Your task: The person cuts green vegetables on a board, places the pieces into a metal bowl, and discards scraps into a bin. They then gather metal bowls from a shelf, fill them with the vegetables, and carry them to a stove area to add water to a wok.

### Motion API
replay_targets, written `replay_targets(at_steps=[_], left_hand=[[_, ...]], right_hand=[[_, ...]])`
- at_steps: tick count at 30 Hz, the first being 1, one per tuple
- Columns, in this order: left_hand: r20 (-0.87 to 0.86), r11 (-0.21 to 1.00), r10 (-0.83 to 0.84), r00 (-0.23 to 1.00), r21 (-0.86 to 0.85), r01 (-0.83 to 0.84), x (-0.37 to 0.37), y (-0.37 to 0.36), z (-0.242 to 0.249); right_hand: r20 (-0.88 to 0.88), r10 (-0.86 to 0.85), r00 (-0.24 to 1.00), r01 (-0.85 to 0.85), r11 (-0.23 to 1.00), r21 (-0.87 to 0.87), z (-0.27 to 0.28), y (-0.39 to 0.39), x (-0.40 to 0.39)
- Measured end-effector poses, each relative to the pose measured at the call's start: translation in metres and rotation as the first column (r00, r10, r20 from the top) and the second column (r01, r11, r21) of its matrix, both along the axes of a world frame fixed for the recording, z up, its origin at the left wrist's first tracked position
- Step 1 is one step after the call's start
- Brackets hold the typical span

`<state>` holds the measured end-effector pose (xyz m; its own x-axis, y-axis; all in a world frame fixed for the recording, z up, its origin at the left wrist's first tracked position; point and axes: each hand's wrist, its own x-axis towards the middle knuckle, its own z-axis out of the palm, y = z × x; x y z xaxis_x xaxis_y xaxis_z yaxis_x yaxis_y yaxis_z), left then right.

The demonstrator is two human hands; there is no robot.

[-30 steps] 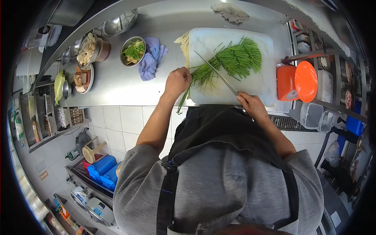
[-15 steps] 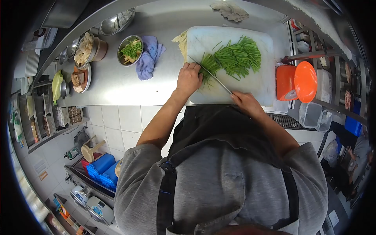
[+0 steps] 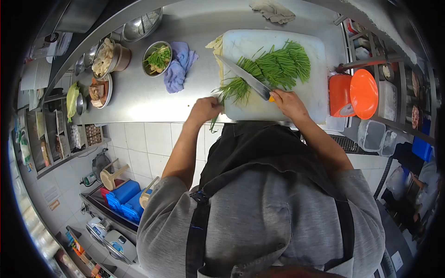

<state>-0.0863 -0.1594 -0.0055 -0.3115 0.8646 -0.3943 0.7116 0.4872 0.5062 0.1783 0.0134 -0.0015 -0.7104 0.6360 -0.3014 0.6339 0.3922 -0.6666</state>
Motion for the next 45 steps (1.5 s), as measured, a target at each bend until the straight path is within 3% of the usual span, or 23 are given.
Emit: replay_targets(at_steps=[3,5,7,9,10,11,13,14,15,17,19,20,25,27,28,30,37,39,43,45], left_hand=[[-0.015,0.999,-0.037,0.999,0.0,0.037,0.011,-0.01,-0.017],[0.004,0.985,0.133,0.991,0.113,-0.132,0.009,-0.017,-0.031],[0.041,0.985,0.122,0.992,0.119,-0.126,0.005,-0.02,-0.008],[0.396,0.977,0.213,0.893,-0.06,-0.207,-0.004,-0.021,0.009],[0.545,0.972,0.225,0.808,-0.071,-0.223,-0.005,-0.018,0.024],[0.544,0.974,0.219,0.81,-0.065,-0.219,-0.008,-0.013,0.035],[0.677,0.962,0.216,0.703,-0.022,-0.274,-0.015,-0.002,0.048],[0.584,0.969,0.224,0.78,-0.049,-0.241,-0.024,0.002,0.044],[0.265,0.996,0.077,0.961,0.026,-0.087,-0.034,0.008,0.046],[0.206,0.965,0.201,0.958,0.129,-0.23,-0.047,0.014,0.049],[0.38,0.906,0.26,0.888,0.221,-0.36,-0.057,0.022,0.06],[0.369,0.892,0.294,0.882,0.226,-0.392,-0.058,0.028,0.065],[0.289,0.931,0.203,0.936,0.239,-0.276,-0.062,0.083,0.042],[0.038,0.939,0.191,0.981,0.286,-0.194,-0.07,0.108,0.008],[0.042,0.935,0.192,0.98,0.295,-0.196,-0.069,0.116,0.0],[-0.027,0.981,0.112,0.993,0.165,-0.107,-0.063,0.129,-0.009],[-0.075,0.941,0.186,0.98,0.301,-0.156,-0.035,0.151,-0.023],[-0.245,0.965,0.165,0.955,0.24,-0.106,-0.031,0.155,-0.021],[-0.35,0.972,0.102,0.931,0.233,-0.019,-0.027,0.159,-0.017],[-0.412,0.92,0.14,0.9,0.389,0.035,-0.028,0.163,-0.022]], right_hand=[[-0.059,-0.01,0.998,0.01,1.0,0.005,0.01,-0.013,-0.001],[-0.171,-0.025,0.985,0.026,1.0,0.005,0.011,-0.021,0.0],[-0.192,-0.05,0.98,0.054,0.998,0.019,0.015,-0.026,0.005],[-0.219,-0.076,0.973,0.085,0.996,0.033,0.023,-0.028,0.011],[-0.25,-0.112,0.962,0.117,0.993,0.006,0.029,-0.028,0.015],[-0.28,-0.15,0.948,0.151,0.988,-0.019,0.032,-0.027,0.02],[-0.284,-0.158,0.946,0.165,0.986,0.003,0.028,-0.025,0.029],[-0.285,-0.161,0.945,0.174,0.985,0.02,0.027,-0.024,0.033],[-0.287,-0.165,0.944,0.18,0.983,0.028,0.031,-0.024,0.036],[-0.168,-0.211,0.963,0.204,0.977,-0.056,0.04,-0.023,0.043],[-0.21,-0.264,0.941,0.259,0.965,-0.053,0.039,-0.026,0.051],[-0.251,-0.306,0.918,0.301,0.952,-0.059,0.039,-0.029,0.056],[-0.317,-0.255,0.914,0.281,0.959,0.04,0.039,-0.033,0.069],[-0.301,-0.24,0.923,0.265,0.963,0.048,0.043,-0.032,0.069],[-0.288,-0.24,0.927,0.259,0.966,0.029,0.046,-0.032,0.066],[-0.277,-0.243,0.93,0.253,0.967,0.002,0.052,-0.03,0.061],[-0.175,-0.251,0.952,0.249,0.968,-0.035,0.055,-0.031,0.059],[-0.21,-0.227,0.951,0.23,0.973,-0.01,0.055,-0.029,0.055],[-0.176,-0.177,0.968,0.172,0.984,-0.041,0.068,-0.018,0.042],[-0.172,-0.048,0.984,0.063,0.994,0.085,0.065,-0.01,0.035]])
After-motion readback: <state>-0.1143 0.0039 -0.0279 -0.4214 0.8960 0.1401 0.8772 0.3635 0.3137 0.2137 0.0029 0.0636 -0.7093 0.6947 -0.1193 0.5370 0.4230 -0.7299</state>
